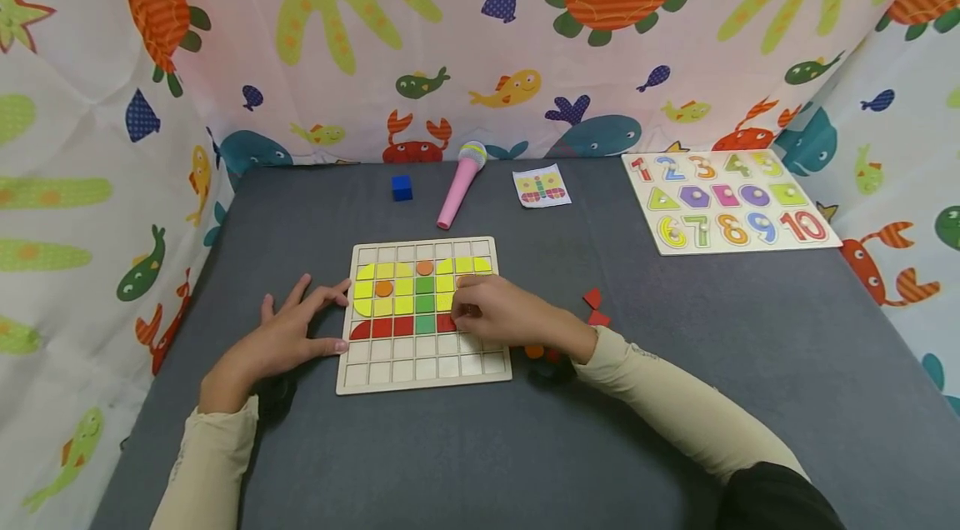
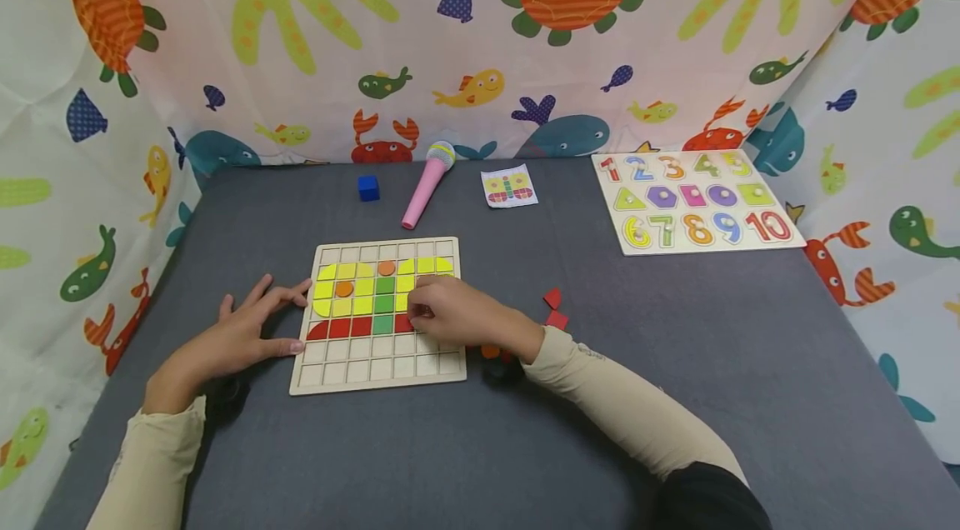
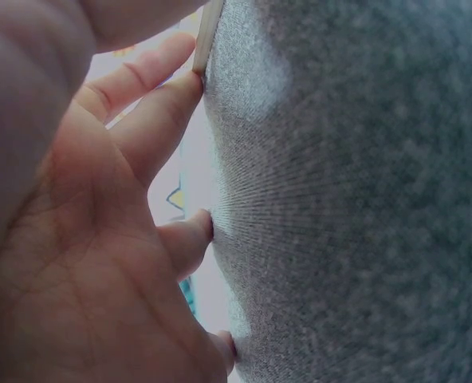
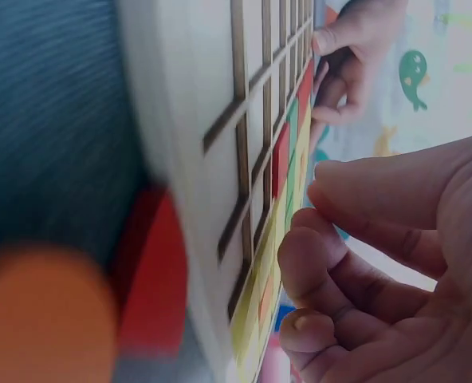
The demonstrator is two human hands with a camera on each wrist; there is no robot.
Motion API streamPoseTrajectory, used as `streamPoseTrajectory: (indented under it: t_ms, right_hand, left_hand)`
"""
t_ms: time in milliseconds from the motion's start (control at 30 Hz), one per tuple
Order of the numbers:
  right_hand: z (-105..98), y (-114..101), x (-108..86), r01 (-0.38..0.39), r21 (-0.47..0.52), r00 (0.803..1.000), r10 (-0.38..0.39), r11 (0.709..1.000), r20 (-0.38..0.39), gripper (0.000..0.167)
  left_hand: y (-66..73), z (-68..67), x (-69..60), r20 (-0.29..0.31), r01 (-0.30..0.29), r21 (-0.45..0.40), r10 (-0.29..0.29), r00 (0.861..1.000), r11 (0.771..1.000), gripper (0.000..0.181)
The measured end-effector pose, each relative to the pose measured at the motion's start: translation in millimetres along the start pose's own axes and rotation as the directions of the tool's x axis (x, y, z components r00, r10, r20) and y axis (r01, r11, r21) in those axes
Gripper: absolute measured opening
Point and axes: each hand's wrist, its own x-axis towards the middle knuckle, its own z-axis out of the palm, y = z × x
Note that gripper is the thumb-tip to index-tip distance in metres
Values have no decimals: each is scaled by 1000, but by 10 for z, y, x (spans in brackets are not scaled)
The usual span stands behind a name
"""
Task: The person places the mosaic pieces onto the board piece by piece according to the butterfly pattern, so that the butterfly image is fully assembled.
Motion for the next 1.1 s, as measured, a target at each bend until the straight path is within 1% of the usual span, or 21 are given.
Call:
streamPoseTrajectory:
  t_ms: [100, 233, 500, 667, 833, 933, 1100]
  right_hand:
    - [-53, 53, -122, -25, 19, 999, 25, 1000, -23, 2]
    - [-126, 119, -298, -52, 37, 997, 54, 998, -51, 5]
    - [-305, 207, -659, -91, 41, 992, 94, 995, -80, 20]
    - [-399, 303, -892, -140, 41, 983, 144, 989, -112, 25]
    - [-471, 416, -1105, -178, 37, 971, 182, 983, -155, 27]
    - [-516, 471, -1208, -195, 33, 968, 197, 980, -155, 28]
    - [-577, 538, -1374, -212, 27, 970, 213, 977, -112, 29]
  left_hand:
    - [5, -1, 2, 0, 2, 5, -2, 1000, 1000, 61]
    - [5, -6, -5, 0, -3, 2, 3, 1000, 1000, 61]
    - [-24, 2, -17, 6, -5, -8, 5, 1000, 1000, 63]
    - [-20, -7, -21, 6, -7, -15, 8, 1000, 1000, 64]
    - [-19, -15, -19, 3, -24, -12, 24, 1000, 1000, 64]
    - [-24, -13, -4, 2, -19, -7, 19, 1000, 1000, 64]
    - [-26, 1, 3, 4, -6, 2, 6, 1000, 1000, 64]
